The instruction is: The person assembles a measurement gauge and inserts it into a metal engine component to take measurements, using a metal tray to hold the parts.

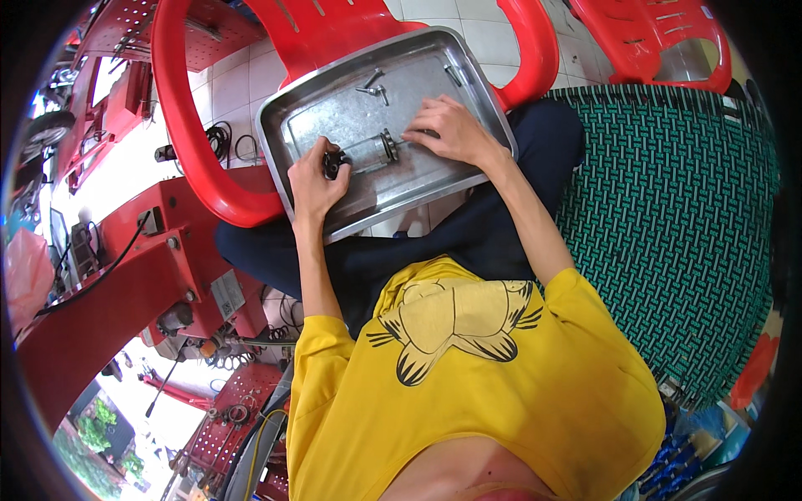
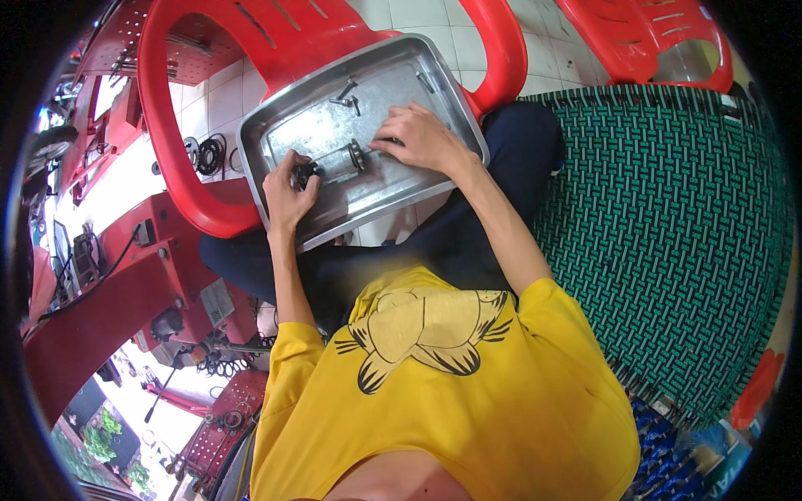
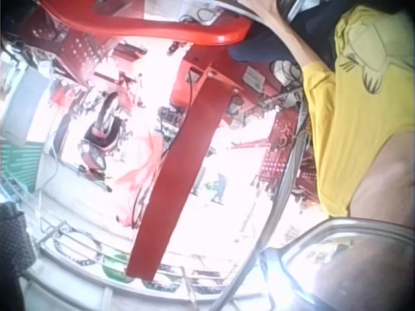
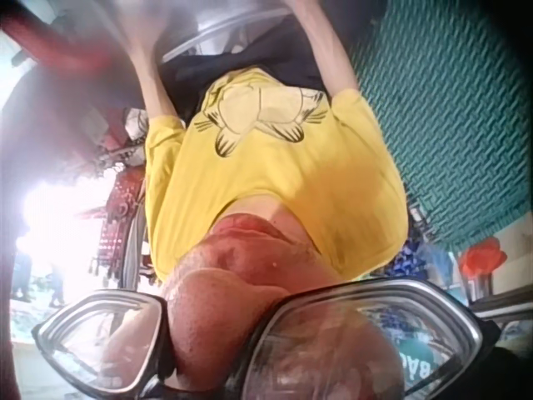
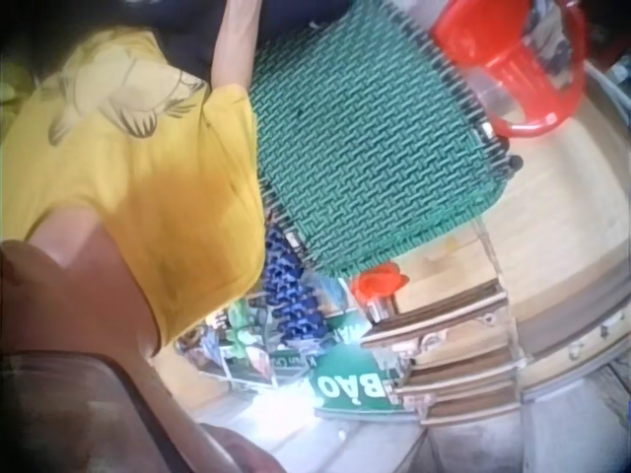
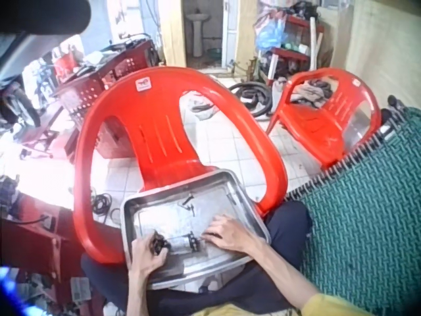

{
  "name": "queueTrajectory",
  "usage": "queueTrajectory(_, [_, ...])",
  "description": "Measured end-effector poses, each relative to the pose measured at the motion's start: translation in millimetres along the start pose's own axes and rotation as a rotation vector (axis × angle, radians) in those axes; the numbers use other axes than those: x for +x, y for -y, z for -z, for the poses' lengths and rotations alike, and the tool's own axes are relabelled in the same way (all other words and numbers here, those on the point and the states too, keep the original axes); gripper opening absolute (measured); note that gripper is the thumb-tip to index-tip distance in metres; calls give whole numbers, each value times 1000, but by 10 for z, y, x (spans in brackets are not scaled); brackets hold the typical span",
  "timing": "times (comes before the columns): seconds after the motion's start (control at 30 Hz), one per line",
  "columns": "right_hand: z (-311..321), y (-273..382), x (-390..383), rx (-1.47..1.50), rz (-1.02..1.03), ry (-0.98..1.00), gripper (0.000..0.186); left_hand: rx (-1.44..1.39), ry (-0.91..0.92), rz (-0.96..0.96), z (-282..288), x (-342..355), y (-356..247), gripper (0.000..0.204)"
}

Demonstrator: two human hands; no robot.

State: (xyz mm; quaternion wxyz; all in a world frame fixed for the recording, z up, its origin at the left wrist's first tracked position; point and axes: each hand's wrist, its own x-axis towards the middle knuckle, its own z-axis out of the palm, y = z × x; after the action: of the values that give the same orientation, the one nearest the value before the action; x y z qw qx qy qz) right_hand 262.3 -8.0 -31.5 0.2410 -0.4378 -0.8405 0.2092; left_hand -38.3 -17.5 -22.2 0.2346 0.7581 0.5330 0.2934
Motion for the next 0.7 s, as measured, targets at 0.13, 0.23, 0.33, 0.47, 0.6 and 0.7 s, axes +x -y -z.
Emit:
queueTrajectory(0.13, [36, 20, 8, 42, 20, 22, 18, -30, 32, -13, 6, 4, -1, 24])
queueTrajectory(0.23, [69, 30, 35, 86, 14, 5, 17, 0, 70, 20, 16, -12, -22, 24])
queueTrajectory(0.33, [94, 43, 48, 103, 7, 7, 17, -11, 62, 3, 1, -9, -44, 24])
queueTrajectory(0.47, [107, 52, 43, 139, 16, -2, 19, 27, 97, 56, 5, -15, -43, 24])
queueTrajectory(0.6, [103, 63, 37, 165, -24, -3, 24, 35, 113, 58, 6, -16, -21, 25])
queueTrajectory(0.7, [101, 76, 46, 183, 5, -38, 25, 32, 93, 29, -3, -18, -10, 25])
